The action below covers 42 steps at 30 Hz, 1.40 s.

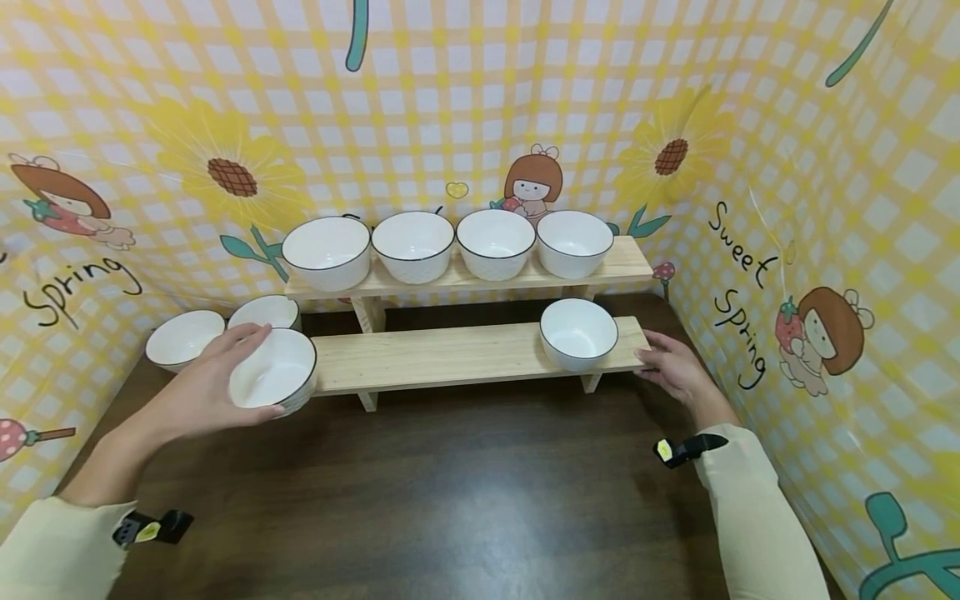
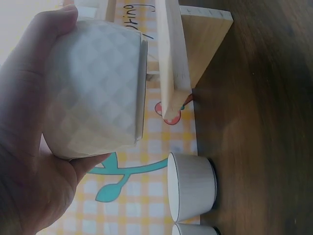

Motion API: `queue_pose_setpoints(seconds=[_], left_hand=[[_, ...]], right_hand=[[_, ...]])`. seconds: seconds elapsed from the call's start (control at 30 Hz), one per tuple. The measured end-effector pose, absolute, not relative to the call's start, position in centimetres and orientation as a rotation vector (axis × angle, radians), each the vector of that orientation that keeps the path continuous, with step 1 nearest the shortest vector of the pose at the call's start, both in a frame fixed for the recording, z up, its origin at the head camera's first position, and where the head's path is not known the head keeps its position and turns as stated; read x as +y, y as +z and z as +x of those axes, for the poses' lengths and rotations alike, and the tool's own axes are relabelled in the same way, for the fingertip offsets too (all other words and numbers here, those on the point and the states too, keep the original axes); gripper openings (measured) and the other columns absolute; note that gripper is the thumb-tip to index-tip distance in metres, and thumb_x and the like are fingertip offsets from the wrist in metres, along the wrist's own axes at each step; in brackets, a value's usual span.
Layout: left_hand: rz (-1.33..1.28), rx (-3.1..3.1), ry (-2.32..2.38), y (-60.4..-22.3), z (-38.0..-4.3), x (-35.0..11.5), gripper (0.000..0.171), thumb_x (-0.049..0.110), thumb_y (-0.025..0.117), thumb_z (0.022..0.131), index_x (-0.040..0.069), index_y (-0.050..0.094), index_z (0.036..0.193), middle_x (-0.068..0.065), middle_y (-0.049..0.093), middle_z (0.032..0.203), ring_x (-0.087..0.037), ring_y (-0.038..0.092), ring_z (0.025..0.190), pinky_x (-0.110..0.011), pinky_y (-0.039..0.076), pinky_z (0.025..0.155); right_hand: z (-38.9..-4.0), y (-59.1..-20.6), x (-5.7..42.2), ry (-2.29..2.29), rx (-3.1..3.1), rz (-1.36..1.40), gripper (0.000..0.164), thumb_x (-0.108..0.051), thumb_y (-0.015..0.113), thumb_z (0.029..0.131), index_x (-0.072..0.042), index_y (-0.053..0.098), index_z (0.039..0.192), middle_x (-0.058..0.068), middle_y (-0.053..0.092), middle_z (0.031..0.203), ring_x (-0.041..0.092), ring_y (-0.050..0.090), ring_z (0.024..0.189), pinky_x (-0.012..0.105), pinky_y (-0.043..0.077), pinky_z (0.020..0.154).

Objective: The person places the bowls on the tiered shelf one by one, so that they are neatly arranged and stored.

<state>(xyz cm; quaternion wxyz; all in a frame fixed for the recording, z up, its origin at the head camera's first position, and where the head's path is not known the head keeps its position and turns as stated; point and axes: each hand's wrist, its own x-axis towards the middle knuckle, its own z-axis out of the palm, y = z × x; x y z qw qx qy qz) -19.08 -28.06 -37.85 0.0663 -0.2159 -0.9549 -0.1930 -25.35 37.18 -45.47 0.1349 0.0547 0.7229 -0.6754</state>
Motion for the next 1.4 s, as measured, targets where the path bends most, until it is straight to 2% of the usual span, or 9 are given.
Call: queue_pose_setpoints(seconds=[0.3,0.6,0.8,1.0,1.23,1.4], left_hand=[[-0.665,-2.901,-0.575,-37.5,-19.3,-26.9,0.119,0.057,0.089,0.070,0.001,0.033,0.158,-0.026,0.033,0.155,-0.045,0.035,0.138,-0.063,0.041,0.100],[-0.697,-2.922,-0.587,-37.1,-19.6,-25.8,0.118,0.058,0.088,0.072,0.000,0.031,0.158,-0.025,0.030,0.158,-0.044,0.032,0.142,-0.063,0.041,0.101],[-0.745,-2.913,-0.623,-36.9,-20.1,-24.5,0.119,0.060,0.086,0.072,0.000,0.031,0.159,-0.023,0.030,0.159,-0.042,0.030,0.144,-0.061,0.038,0.105],[-0.799,-2.908,-0.588,-36.9,-20.7,-23.2,0.119,0.064,0.084,0.072,0.002,0.031,0.159,-0.021,0.031,0.158,-0.039,0.033,0.143,-0.061,0.040,0.104],[-0.855,-2.892,-0.591,-36.6,-21.2,-21.9,0.119,0.061,0.086,0.071,0.000,0.032,0.158,-0.021,0.033,0.158,-0.038,0.035,0.141,-0.059,0.041,0.104],[-0.875,-2.909,-0.566,-36.6,-21.5,-20.9,0.120,0.063,0.084,0.071,0.003,0.030,0.160,-0.019,0.030,0.160,-0.037,0.033,0.144,-0.058,0.043,0.103]], right_hand=[[-25.3,-45.3,37.1,-1.966,2.082,0.160,0.072,-0.004,0.049,0.106,0.006,0.003,0.160,0.012,0.044,0.124,0.005,0.060,0.091,0.025,0.053,0.079],[-25.3,-45.4,37.1,-1.969,2.080,0.166,0.072,-0.004,0.049,0.106,0.006,0.003,0.160,0.007,0.048,0.117,0.006,0.061,0.089,0.025,0.053,0.079],[-25.4,-45.4,37.3,-1.966,2.085,0.168,0.072,-0.005,0.050,0.106,0.006,0.003,0.160,0.009,0.046,0.120,0.006,0.060,0.090,0.025,0.053,0.080],[-25.4,-45.5,37.3,-1.960,2.085,0.174,0.072,-0.005,0.050,0.106,0.005,0.004,0.160,0.012,0.044,0.122,0.006,0.060,0.091,0.026,0.053,0.080],[-25.4,-45.3,37.2,-1.946,2.098,0.182,0.072,-0.005,0.049,0.107,0.005,0.003,0.161,0.020,0.039,0.133,0.005,0.059,0.091,0.026,0.053,0.080],[-25.4,-45.4,37.3,-1.958,2.081,0.180,0.073,-0.005,0.050,0.106,0.005,0.003,0.161,0.015,0.043,0.126,0.006,0.060,0.091,0.026,0.053,0.080]])
